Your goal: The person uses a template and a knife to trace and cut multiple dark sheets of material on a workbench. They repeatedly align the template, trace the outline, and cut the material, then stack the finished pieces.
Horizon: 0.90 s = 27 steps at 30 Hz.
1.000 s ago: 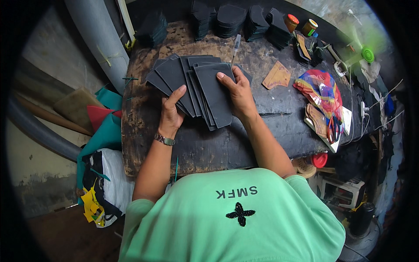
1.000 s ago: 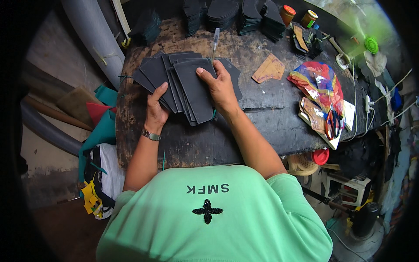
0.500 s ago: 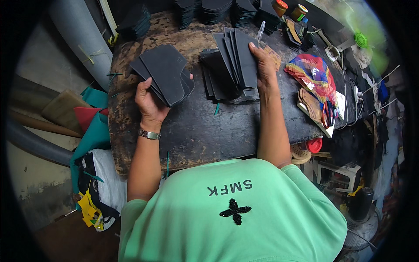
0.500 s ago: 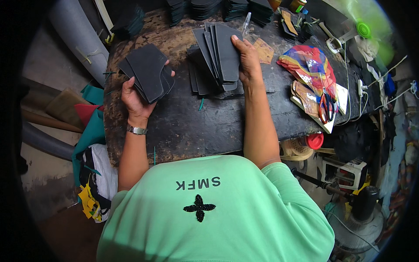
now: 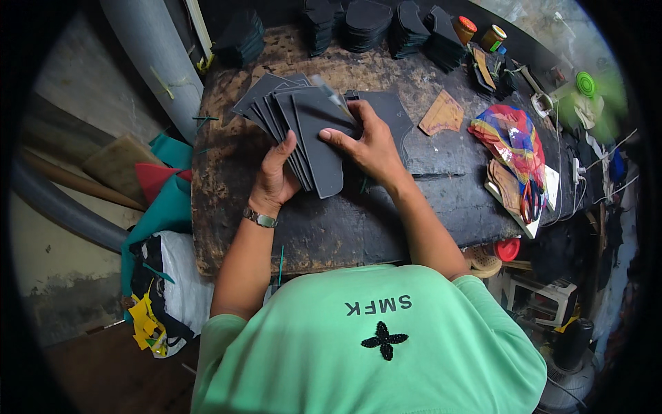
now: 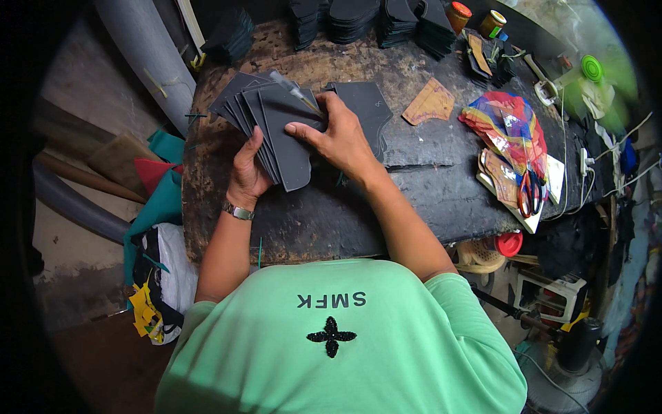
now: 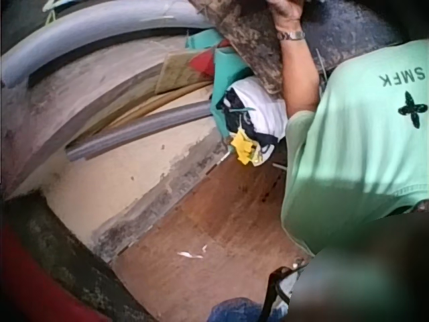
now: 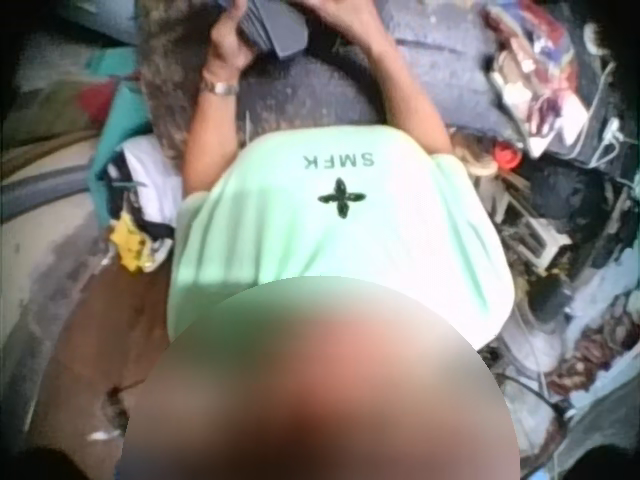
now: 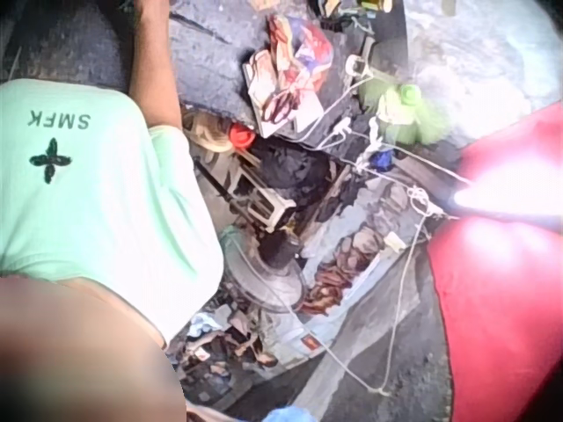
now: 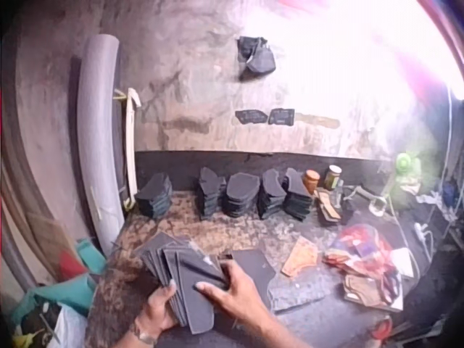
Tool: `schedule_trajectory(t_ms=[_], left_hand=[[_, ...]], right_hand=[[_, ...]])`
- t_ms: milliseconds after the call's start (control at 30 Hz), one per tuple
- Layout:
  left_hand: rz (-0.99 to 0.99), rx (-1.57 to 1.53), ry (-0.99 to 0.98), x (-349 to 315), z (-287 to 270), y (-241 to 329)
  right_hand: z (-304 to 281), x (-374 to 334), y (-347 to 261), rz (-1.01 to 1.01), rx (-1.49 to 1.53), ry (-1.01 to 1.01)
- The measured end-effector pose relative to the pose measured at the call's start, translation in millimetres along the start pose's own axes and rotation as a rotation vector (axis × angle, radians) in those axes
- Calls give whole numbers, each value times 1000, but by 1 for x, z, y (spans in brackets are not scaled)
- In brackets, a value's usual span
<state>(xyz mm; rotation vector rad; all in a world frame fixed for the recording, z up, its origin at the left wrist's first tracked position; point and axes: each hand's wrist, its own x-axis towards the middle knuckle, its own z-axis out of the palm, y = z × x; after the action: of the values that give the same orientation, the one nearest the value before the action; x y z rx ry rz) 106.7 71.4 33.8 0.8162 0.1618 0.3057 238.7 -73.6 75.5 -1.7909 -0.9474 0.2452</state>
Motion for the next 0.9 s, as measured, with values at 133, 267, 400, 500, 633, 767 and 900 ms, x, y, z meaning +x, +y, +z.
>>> schedule_trajectory(t_ms=[133, 267, 400, 500, 633, 767, 900], left_hand=[[-11, -127, -28, -1, -3, 2], [25, 9, 44, -1, -1, 5], [61, 61, 50, -2, 2, 5], [84, 76, 41, -1, 4, 6], [102, 112, 59, -1, 4, 4], [100, 124, 91, 0, 2, 4], [129, -30, 49, 2, -2, 4]], right_hand=[[3, 3, 8, 161, 296, 84], [1, 9, 20, 119, 389, 107], [2, 7, 20, 109, 505, 120], [0, 6, 18, 189, 502, 74], [-1, 6, 14, 206, 446, 70], [1, 5, 12, 177, 492, 106], [1, 4, 9, 234, 554, 104]])
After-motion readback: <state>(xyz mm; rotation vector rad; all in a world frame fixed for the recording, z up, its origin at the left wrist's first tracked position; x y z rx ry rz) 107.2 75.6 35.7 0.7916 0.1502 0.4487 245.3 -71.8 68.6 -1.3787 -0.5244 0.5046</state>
